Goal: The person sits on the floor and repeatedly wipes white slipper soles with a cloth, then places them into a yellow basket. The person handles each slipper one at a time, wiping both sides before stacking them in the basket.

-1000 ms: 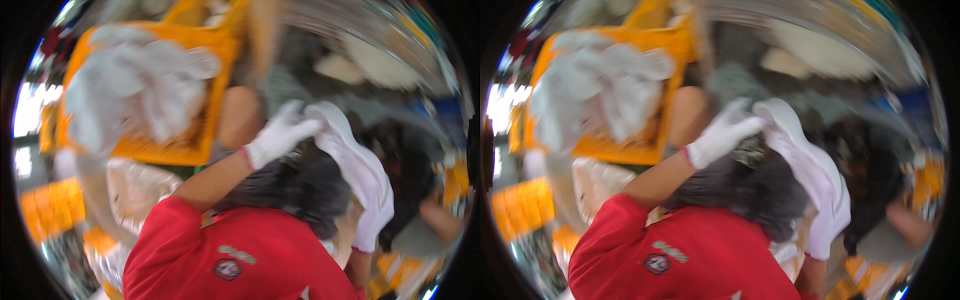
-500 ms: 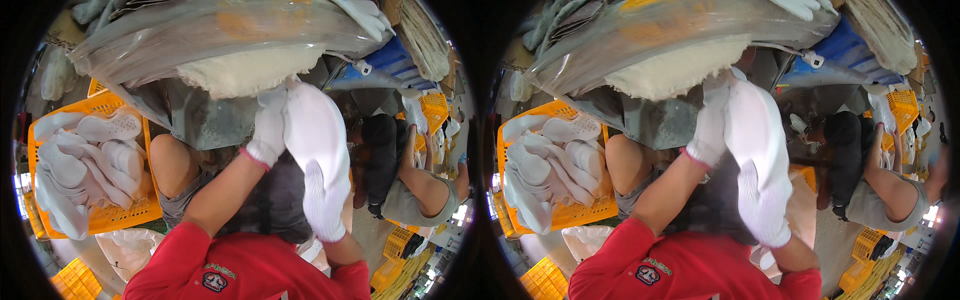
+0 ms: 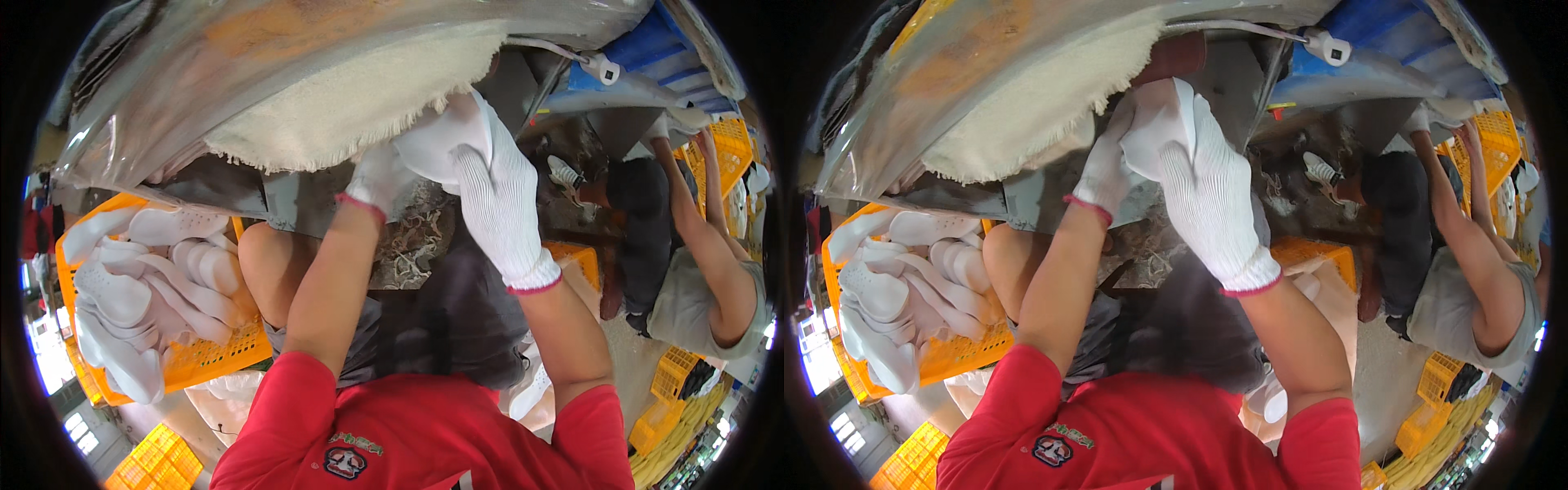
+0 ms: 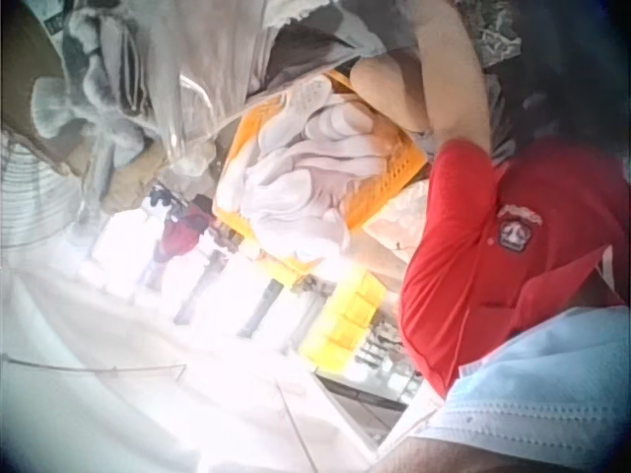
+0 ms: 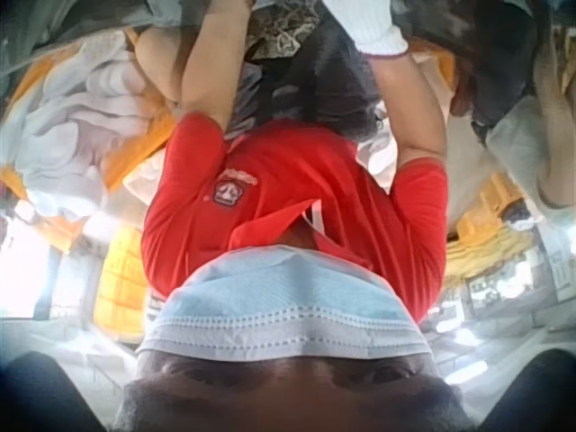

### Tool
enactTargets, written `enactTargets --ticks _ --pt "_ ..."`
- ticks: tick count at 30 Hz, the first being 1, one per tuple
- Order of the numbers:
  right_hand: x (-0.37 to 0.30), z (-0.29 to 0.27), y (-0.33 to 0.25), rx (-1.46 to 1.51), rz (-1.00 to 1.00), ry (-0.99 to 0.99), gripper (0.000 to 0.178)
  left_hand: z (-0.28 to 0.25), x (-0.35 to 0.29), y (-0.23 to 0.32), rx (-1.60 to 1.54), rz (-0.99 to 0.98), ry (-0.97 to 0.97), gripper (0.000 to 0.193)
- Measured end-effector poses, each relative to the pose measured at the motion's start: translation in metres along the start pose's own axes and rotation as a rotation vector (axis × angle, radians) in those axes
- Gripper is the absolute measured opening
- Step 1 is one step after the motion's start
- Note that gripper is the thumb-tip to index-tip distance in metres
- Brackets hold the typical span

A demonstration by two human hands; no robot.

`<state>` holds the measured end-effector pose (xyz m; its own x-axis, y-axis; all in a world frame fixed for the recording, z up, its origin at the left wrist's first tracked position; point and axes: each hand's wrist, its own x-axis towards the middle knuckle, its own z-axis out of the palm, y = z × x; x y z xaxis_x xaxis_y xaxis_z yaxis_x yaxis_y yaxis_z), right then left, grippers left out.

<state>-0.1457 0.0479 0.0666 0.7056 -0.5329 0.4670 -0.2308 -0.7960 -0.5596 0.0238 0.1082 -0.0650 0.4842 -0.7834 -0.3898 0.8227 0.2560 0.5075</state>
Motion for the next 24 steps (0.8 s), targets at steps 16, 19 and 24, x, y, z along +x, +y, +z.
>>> enactTargets --ticks 16,19,24 --pt "0.013 -0.037 -0.042 0.511 0.699 -0.270 0.070 0.044 -0.078 -0.021 0.076 0.197 -0.089 0.035" --pt "-0.017 -0.052 -0.037 0.473 0.704 0.004 0.096 0.078 -0.040 -0.044 0.098 0.253 0.237 0.032" --pt "-0.011 -0.018 0.010 0.084 0.298 0.144 0.102 0.062 0.021 -0.032 0.716 0.376 0.122 0.041"
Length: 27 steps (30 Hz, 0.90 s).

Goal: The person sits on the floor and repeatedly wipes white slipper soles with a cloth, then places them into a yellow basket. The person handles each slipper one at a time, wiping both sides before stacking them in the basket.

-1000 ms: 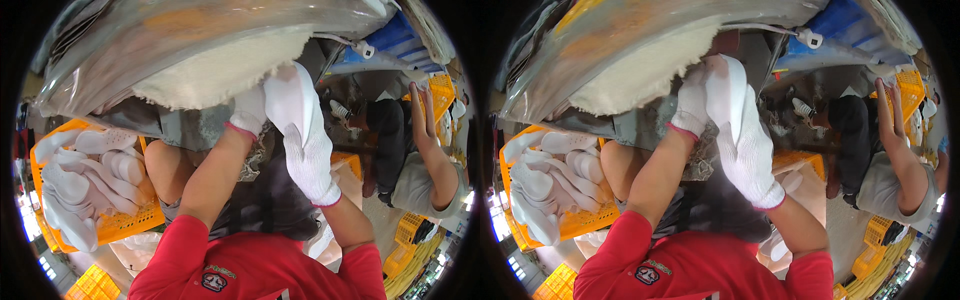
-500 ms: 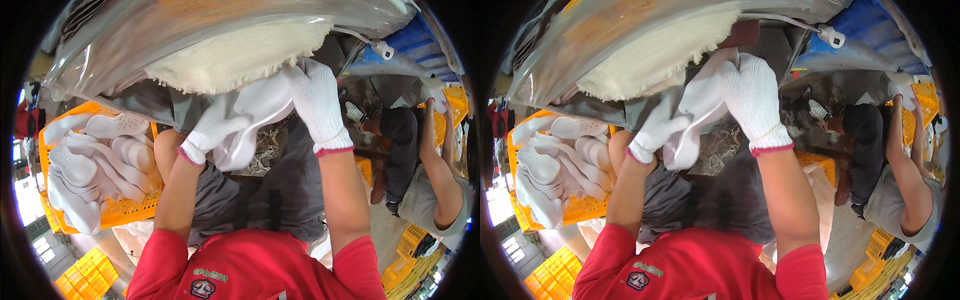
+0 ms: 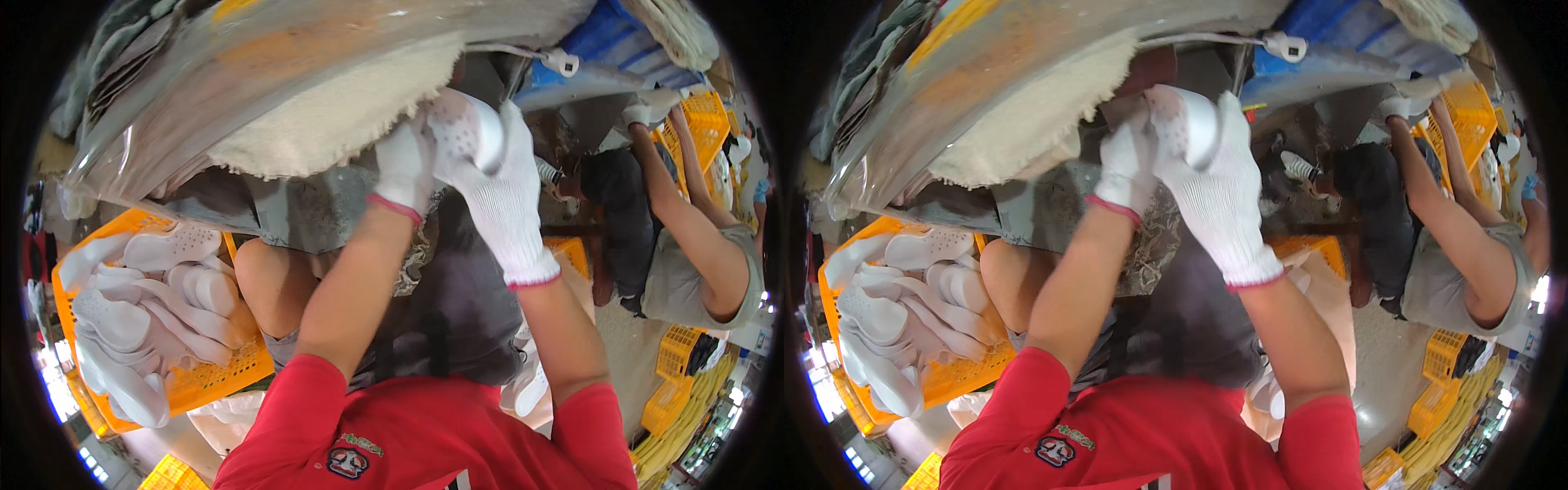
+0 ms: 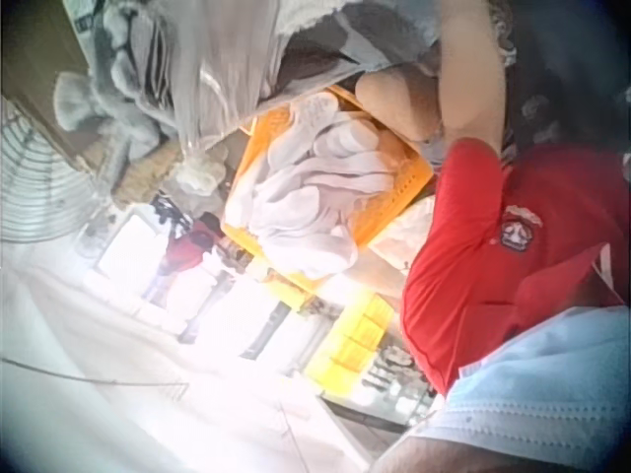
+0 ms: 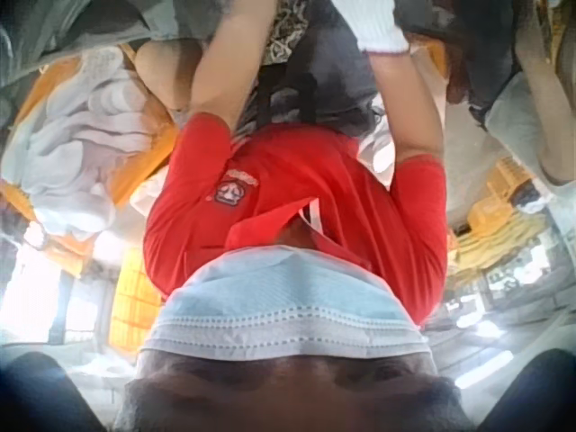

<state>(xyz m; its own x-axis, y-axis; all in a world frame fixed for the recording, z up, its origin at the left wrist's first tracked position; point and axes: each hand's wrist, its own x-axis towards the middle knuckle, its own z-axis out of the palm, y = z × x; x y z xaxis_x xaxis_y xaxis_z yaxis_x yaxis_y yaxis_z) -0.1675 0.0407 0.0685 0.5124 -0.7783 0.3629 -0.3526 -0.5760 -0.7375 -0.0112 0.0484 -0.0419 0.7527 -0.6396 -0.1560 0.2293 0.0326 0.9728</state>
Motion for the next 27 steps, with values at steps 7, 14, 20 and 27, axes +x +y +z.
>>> enactTargets --ticks 7,14,20,27 --pt "0.052 0.045 0.028 0.259 0.345 -0.144 0.070 -0.133 -0.022 0.049 0.971 -0.191 -0.283 0.060" --pt "0.048 0.022 -0.059 0.673 0.446 -0.280 0.053 -0.056 -0.075 0.031 -0.159 -0.153 -0.164 0.050" --pt "-0.025 -0.042 -0.044 -0.729 -0.653 -0.544 0.047 -0.051 -0.017 -0.003 -0.342 0.030 -0.360 0.040" --pt "-0.064 0.015 -0.062 -0.254 -0.722 -0.441 0.050 -0.103 -0.083 0.031 -1.002 -0.444 -0.349 0.070"
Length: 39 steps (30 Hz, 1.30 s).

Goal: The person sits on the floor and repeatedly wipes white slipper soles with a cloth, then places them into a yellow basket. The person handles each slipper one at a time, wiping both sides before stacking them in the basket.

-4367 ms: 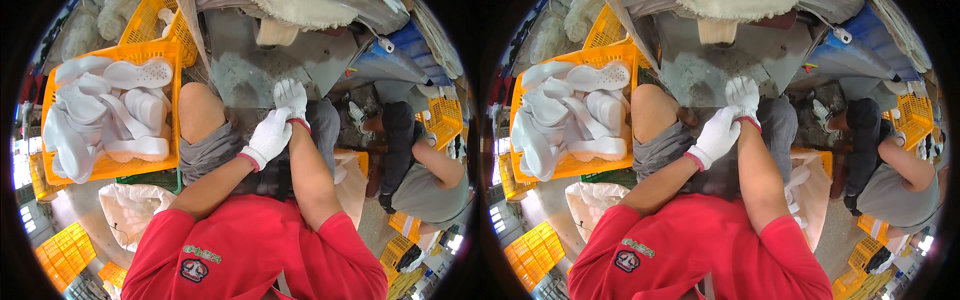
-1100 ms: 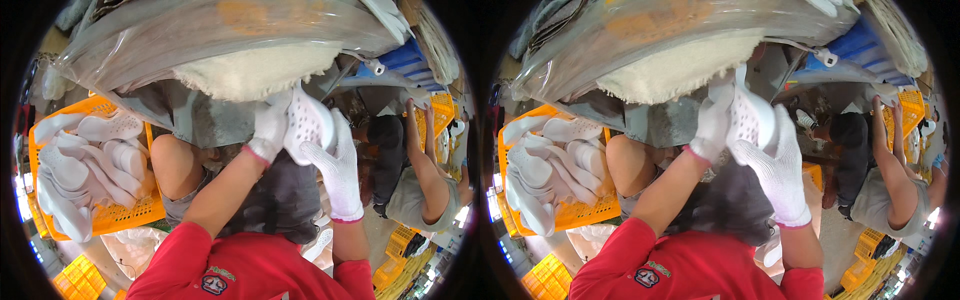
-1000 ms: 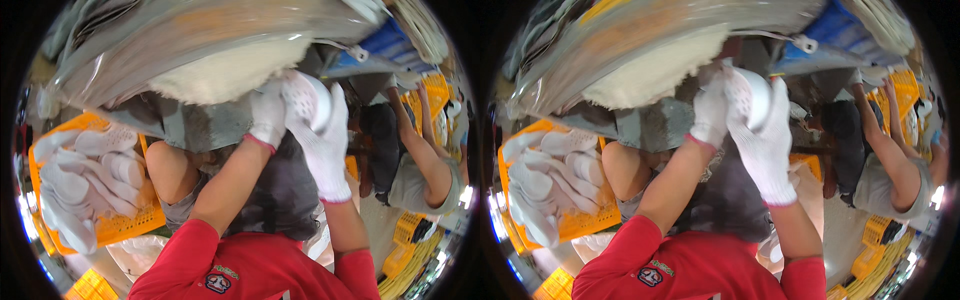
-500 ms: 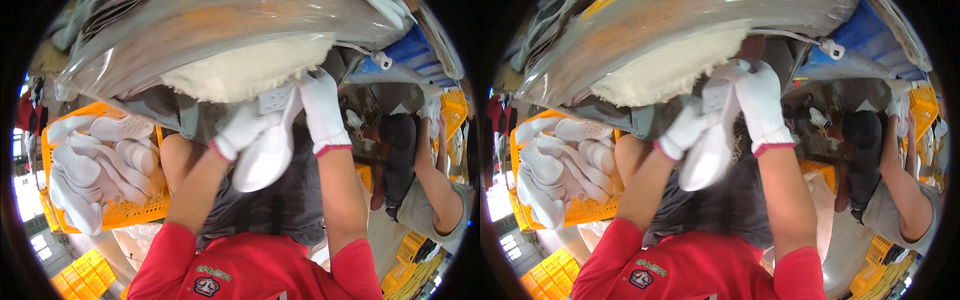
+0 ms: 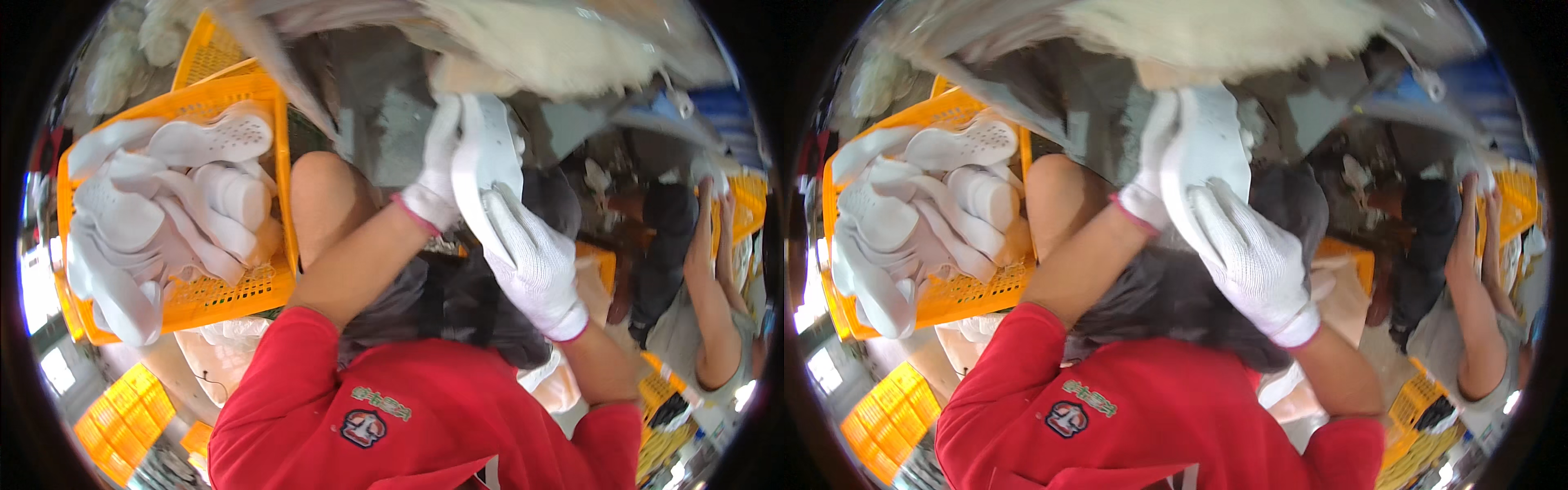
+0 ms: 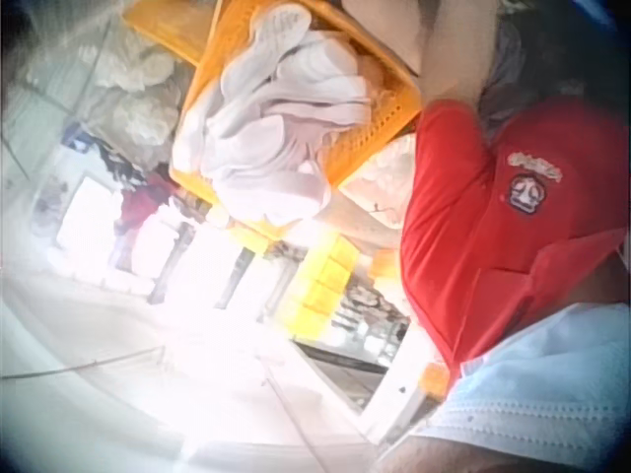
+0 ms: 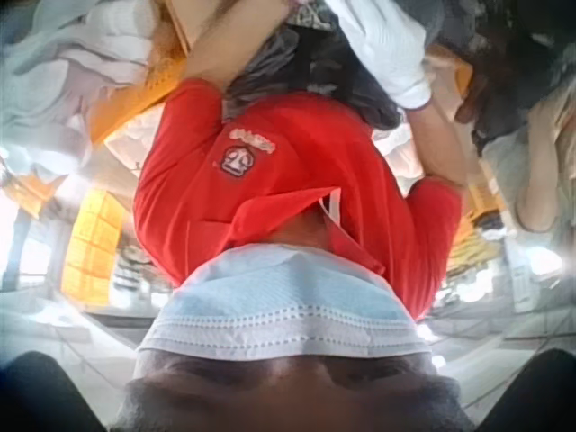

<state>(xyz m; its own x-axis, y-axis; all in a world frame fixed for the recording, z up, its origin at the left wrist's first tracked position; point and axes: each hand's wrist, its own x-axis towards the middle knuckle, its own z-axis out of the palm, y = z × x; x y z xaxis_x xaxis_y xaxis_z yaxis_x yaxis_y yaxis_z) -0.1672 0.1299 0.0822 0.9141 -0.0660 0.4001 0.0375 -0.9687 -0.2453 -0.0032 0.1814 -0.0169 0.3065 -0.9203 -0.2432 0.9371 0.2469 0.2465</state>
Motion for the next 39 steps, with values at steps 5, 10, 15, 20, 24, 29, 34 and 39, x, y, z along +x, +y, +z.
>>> enactTargets --ticks 5,10,15,20,24,29,34,39 --pt "0.053 0.032 0.011 0.127 0.279 0.108 0.041 -0.013 0.036 0.026 0.151 0.401 0.306 0.042" --pt "0.043 0.020 0.001 0.199 0.362 0.082 0.041 -0.035 0.036 0.018 0.363 0.194 0.124 0.028" --pt "0.061 0.042 0.027 -0.061 0.393 -0.030 0.023 -0.042 0.030 -0.014 1.254 0.845 0.460 0.033" --pt "0.065 0.015 0.015 0.577 0.625 -0.263 0.041 -0.050 0.034 -0.014 -0.145 0.045 0.009 0.047" --pt "0.034 0.003 -0.014 0.866 0.653 -0.223 0.099 -0.039 0.053 0.018 -0.128 0.064 0.045 0.060" --pt "0.079 0.006 0.003 1.278 0.873 -0.259 0.058 -0.025 0.062 0.035 -0.068 0.247 -0.090 0.073" --pt "0.011 0.001 -0.043 0.372 0.518 -0.140 0.076 -0.062 0.045 -0.004 -0.319 -0.098 -0.057 0.082" --pt "0.042 0.010 -0.021 0.254 0.534 0.031 0.071 -0.068 0.079 0.010 -0.116 0.294 -0.213 0.073"
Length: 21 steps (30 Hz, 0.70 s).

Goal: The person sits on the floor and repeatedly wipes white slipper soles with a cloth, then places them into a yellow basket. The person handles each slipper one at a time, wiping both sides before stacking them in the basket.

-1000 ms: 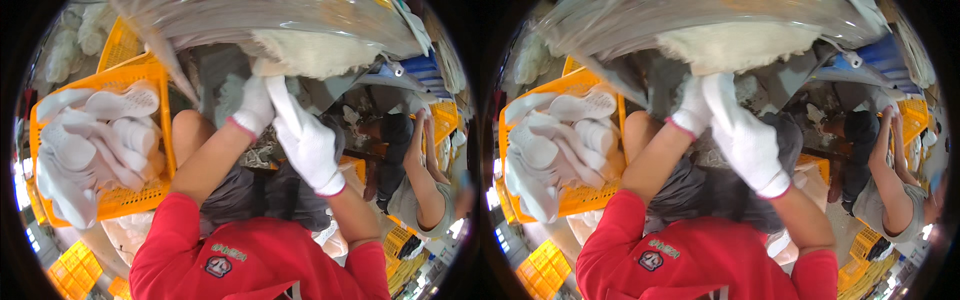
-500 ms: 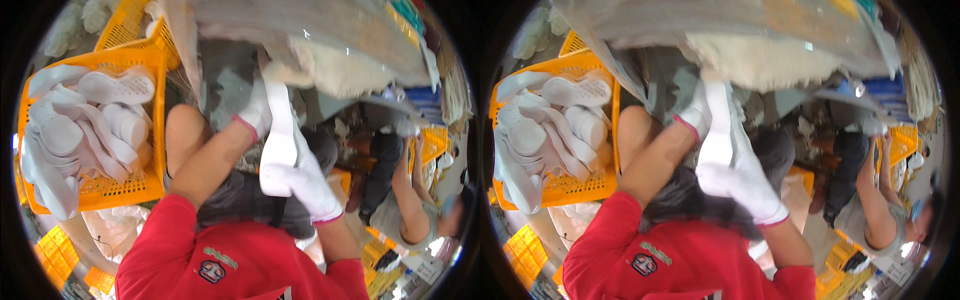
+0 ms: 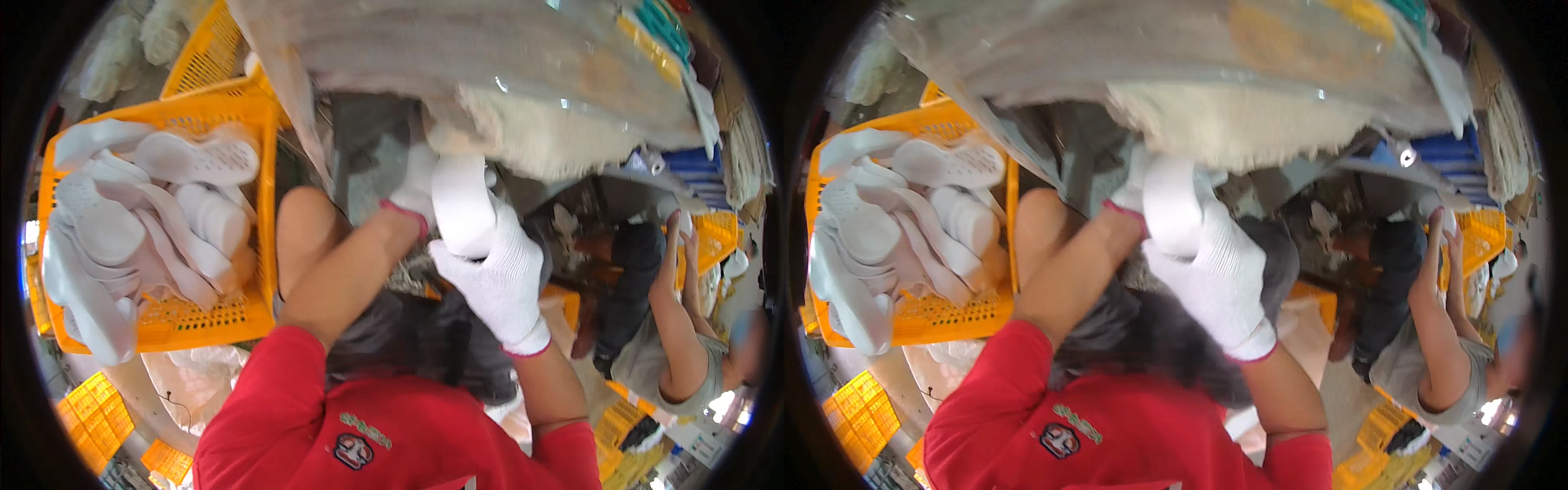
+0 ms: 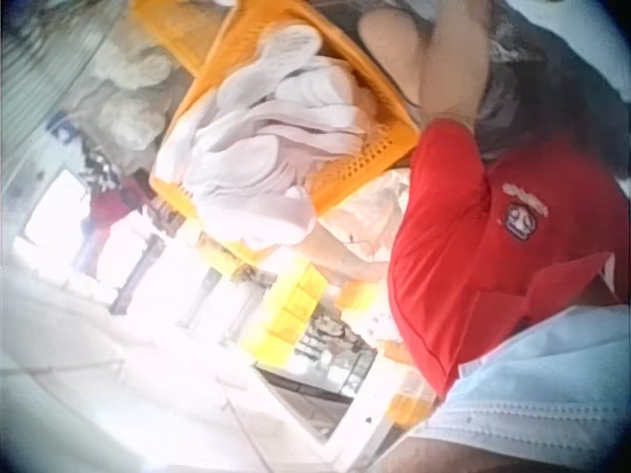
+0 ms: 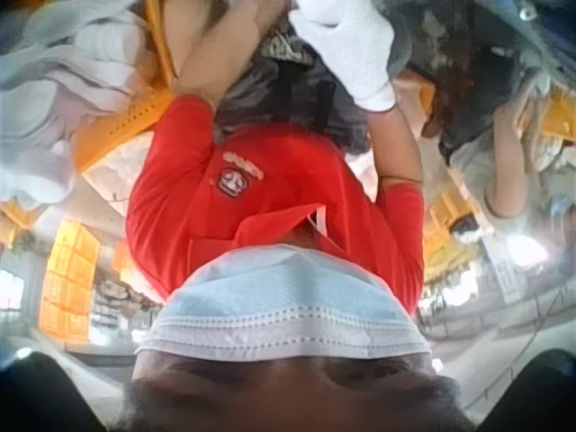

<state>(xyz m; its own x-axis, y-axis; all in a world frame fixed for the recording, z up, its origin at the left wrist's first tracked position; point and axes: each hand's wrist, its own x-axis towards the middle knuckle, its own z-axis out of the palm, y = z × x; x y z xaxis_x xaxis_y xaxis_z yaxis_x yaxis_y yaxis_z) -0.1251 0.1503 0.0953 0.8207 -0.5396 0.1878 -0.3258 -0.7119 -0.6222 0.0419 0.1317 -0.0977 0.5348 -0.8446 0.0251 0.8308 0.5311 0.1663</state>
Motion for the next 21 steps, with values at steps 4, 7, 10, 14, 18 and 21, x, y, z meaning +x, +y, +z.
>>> enactTargets --ticks 4,7,10,14,18,21 --pt "0.049 0.008 0.014 -0.127 -0.150 -0.135 0.054 0.023 -0.004 0.022 0.748 0.100 0.284 0.068" --pt "0.029 0.008 0.015 -0.026 0.037 -0.069 0.051 0.037 -0.031 0.031 0.573 -0.194 0.203 0.071" --pt "0.020 0.014 0.015 -0.005 -0.072 0.078 0.049 0.043 -0.050 0.022 -0.025 -0.147 0.045 0.071" --pt "0.040 0.018 -0.008 0.367 0.174 0.027 0.038 0.047 -0.053 0.001 0.270 0.245 0.304 0.062" --pt "0.048 0.012 -0.004 0.307 0.261 -0.067 0.058 0.050 -0.044 -0.002 0.102 0.027 0.344 0.053" --pt "0.048 0.004 0.006 0.492 0.250 -0.268 0.066 0.050 -0.045 0.004 0.228 -0.056 0.071 0.050"
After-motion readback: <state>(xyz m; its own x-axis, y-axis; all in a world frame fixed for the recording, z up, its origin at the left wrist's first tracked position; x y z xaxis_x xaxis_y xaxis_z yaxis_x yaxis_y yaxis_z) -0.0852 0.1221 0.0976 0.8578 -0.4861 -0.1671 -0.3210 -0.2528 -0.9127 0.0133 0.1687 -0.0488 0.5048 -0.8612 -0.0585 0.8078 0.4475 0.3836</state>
